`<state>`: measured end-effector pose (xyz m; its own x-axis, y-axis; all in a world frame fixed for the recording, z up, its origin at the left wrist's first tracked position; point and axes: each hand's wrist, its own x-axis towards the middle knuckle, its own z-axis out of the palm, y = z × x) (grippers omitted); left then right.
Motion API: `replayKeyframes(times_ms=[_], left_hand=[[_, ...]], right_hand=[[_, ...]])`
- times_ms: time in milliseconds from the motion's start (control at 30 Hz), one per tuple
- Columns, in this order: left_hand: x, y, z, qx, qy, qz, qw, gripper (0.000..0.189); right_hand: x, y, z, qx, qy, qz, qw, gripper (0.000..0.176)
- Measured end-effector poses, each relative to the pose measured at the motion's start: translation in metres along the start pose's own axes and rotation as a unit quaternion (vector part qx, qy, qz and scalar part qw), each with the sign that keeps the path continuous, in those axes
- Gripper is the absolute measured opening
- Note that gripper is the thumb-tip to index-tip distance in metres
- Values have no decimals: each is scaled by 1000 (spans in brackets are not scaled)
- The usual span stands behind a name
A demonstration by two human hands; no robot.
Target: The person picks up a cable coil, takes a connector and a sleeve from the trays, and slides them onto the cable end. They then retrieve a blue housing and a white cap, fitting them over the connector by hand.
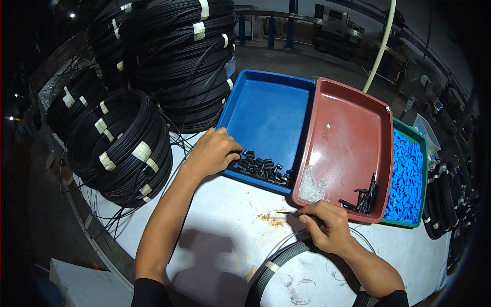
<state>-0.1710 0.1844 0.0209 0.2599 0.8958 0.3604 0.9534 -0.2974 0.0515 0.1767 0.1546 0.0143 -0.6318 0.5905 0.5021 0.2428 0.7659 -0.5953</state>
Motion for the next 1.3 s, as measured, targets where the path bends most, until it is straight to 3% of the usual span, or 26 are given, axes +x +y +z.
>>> replayKeyframes(times_ms=[100, 167, 300, 400, 533, 600, 633, 667, 733, 767, 900, 933, 1000, 1033, 1067, 1133, 1167, 1233, 1267, 1300], left_hand=[[2, 1, 6, 5, -2, 13, 1000, 25], [4, 3, 4, 1, -34, -37, 999, 24], [5, 2, 4, -41, -47, -58, 996, 21], [4, 3, 5, -39, -29, -47, 998, 16], [4, 8, 6, -143, 31, -100, 984, 10], [5, 15, 2, -369, 57, -178, 910, 11], [6, 14, 9, -467, 88, -147, 867, 18], [6, 21, 11, -466, 88, -140, 869, 18], [6, 53, 0, -638, 131, -142, 746, 27], [5, 62, -1, -652, 125, -143, 734, 30], [5, 107, 2, -801, 126, -87, 578, 21], [6, 122, 2, -804, 121, -81, 577, 21], [8, 150, 3, -853, 151, -75, 494, 21], [9, 162, 6, -860, 150, -65, 483, 20], [11, 170, 14, -861, 143, -50, 486, 22], [12, 189, 24, -858, 126, -35, 496, 23], [11, 198, 28, -862, 120, -30, 492, 23], [9, 217, 28, -820, 107, -61, 559, 20], [9, 225, 29, -823, 100, -58, 556, 20], [7, 233, 31, -784, 101, -55, 610, 19]], right_hand=[[0, 1, 0, 3, -5, 7, 1000, 10], [0, 1, 1, 8, -5, 5, 1000, 10], [0, -2, 1, 6, -19, -1, 1000, 10], [-3, 0, 2, -9, -48, -8, 999, 9], [-9, -2, 2, -38, -99, -28, 994, 15], [-12, -3, 2, -89, -156, -49, 983, 23], [-12, -5, 1, -85, -174, -30, 981, 30], [-13, -5, 1, -90, -167, -30, 981, 30], [-15, -1, 4, -59, -156, -2, 986, 29], [-16, 1, 4, -51, -160, -10, 986, 26], [-27, 5, -12, -55, -170, -11, 984, 21], [-31, 4, -16, -39, -130, -15, 991, 19], [-42, 4, -26, -38, -33, 20, 999, 18], [-47, 3, -36, -63, -18, 38, 997, 19], [-54, 6, -44, -59, 7, 61, 996, 15], [-63, -12, -66, -2, 27, 207, 978, 16], [-71, -9, -72, 3, 54, 197, 979, 16], [-83, -4, -81, 5, 72, 204, 976, 15], [-89, -2, -83, -8, 87, 213, 973, 14], [-94, 4, -82, 1, 114, 210, 971, 12]])
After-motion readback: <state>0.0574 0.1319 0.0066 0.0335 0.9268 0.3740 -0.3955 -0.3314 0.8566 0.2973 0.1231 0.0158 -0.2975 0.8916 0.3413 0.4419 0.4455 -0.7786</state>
